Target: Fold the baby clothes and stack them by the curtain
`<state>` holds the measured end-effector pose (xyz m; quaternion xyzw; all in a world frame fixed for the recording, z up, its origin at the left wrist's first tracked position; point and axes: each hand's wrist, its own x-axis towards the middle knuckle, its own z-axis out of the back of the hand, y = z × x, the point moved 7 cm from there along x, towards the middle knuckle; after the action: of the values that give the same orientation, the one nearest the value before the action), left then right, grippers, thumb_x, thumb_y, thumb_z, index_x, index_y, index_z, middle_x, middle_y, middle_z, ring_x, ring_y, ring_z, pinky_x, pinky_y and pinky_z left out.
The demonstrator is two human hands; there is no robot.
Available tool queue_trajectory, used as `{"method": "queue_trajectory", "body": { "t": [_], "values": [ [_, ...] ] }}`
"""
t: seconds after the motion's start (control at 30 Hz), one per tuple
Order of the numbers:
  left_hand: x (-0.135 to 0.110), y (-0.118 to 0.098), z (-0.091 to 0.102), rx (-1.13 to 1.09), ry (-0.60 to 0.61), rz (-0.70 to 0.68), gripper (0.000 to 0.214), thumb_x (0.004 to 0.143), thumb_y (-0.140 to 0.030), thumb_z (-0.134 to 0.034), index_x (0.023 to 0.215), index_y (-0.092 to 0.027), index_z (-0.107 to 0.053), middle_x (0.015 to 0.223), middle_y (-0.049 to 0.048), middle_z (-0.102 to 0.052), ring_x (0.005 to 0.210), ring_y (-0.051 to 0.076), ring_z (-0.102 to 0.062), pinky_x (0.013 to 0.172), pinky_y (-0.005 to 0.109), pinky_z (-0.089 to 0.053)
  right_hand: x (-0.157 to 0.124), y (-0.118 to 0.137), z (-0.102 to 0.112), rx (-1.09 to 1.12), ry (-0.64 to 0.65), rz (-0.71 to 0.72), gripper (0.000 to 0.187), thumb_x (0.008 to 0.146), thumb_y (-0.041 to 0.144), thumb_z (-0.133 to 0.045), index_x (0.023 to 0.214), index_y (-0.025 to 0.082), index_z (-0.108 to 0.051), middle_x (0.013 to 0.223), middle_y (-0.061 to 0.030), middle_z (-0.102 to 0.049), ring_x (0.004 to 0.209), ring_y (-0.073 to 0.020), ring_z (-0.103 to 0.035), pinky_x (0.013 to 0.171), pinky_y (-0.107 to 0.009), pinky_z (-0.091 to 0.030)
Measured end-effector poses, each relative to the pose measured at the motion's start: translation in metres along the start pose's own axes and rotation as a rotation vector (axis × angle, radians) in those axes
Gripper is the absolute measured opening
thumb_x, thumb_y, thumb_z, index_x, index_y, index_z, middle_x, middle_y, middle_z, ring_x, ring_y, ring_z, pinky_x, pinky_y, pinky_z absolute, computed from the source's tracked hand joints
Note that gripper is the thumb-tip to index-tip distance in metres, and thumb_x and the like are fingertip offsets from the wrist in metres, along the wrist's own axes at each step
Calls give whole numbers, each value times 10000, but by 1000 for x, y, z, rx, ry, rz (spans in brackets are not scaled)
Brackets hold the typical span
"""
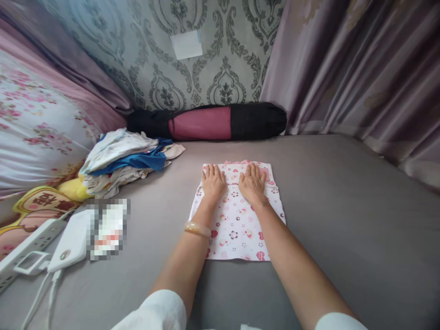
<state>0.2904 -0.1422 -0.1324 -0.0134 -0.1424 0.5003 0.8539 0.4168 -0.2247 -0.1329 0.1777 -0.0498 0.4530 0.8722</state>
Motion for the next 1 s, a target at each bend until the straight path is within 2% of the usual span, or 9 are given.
{"method": "queue_trajectory", "body": {
  "t": [0.13, 0.23, 0.37, 0.53, 0.63, 0.73, 0.87, 1.0],
  "values": [
    [-1, 8, 1, -19, 19, 73, 605, 988, -358, -185, 1455, -21, -368, 1534, 183, -351, 1452, 302, -257, 1184, 510, -184, 1, -12, 2, -26, -42, -97, 590, 967, 315, -248, 1440, -12, -379, 1547, -202, -309, 1444, -296, -219, 1163, -502, -114],
    [-1, 10, 1, -41, 22, 68, 602, 985, -364, -188, 1450, -30, -375, 1530, 185, -358, 1446, 304, -271, 1177, 507, -203, 2, -16, 2, -12, -56, -95, 590, 961, 322, -253, 1429, -5, -402, 1536, -202, -333, 1433, -303, -242, 1158, -503, -131],
    [-1, 10, 2, -84, 3, 45, 602, 980, -366, -181, 1443, -37, -382, 1525, 203, -358, 1443, 310, -275, 1164, 509, -232, 2, -29, 6, 41, -105, -180, 615, 955, 327, -241, 1431, -38, -375, 1523, -247, -329, 1429, -328, -246, 1148, -532, -146],
    [2, 10, 0, -130, 55, 30, 652, 971, -435, -215, 1471, -29, -320, 1543, 226, -307, 1460, 323, -224, 1169, 519, -200, 3, -35, 9, 56, -55, -176, 617, 952, 330, -255, 1433, -42, -360, 1528, -262, -307, 1437, -340, -218, 1140, -557, -147],
    [-1, 10, 0, -84, 133, -40, 724, 963, -510, -222, 1489, -15, -282, 1567, 228, -245, 1477, 336, -151, 1187, 522, -127, -3, -33, 11, 38, 57, -75, 635, 971, 388, -267, 1471, 0, -315, 1568, -221, -244, 1458, -324, -171, 1156, -541, -125],
    [-18, 7, 4, -5, 179, -183, 728, 967, -537, -214, 1511, -55, -255, 1589, 212, -188, 1486, 336, -94, 1188, 548, -55, -26, -25, 17, 0, 164, 129, 633, 987, 437, -266, 1509, 79, -275, 1607, -173, -149, 1480, -293, -108, 1176, -518, -75],
    [-63, 3, 16, 43, 265, -372, 674, 985, -518, -198, 1527, -119, -233, 1606, 174, -152, 1489, 307, -98, 1193, 528, -85, -77, -13, 24, -10, 302, 384, 606, 1000, 446, -247, 1519, 134, -281, 1613, -148, -143, 1486, -251, -104, 1190, -480, -62],
    [-117, -2, 29, 30, 404, -510, 694, 989, -528, -200, 1531, -95, -201, 1607, 182, -126, 1491, 296, -64, 1194, 497, -118, -125, 0, 34, 7, 380, 548, 615, 999, 475, -254, 1523, 153, -277, 1610, -138, -162, 1488, -253, -92, 1189, -505, -51]
  ]
}}
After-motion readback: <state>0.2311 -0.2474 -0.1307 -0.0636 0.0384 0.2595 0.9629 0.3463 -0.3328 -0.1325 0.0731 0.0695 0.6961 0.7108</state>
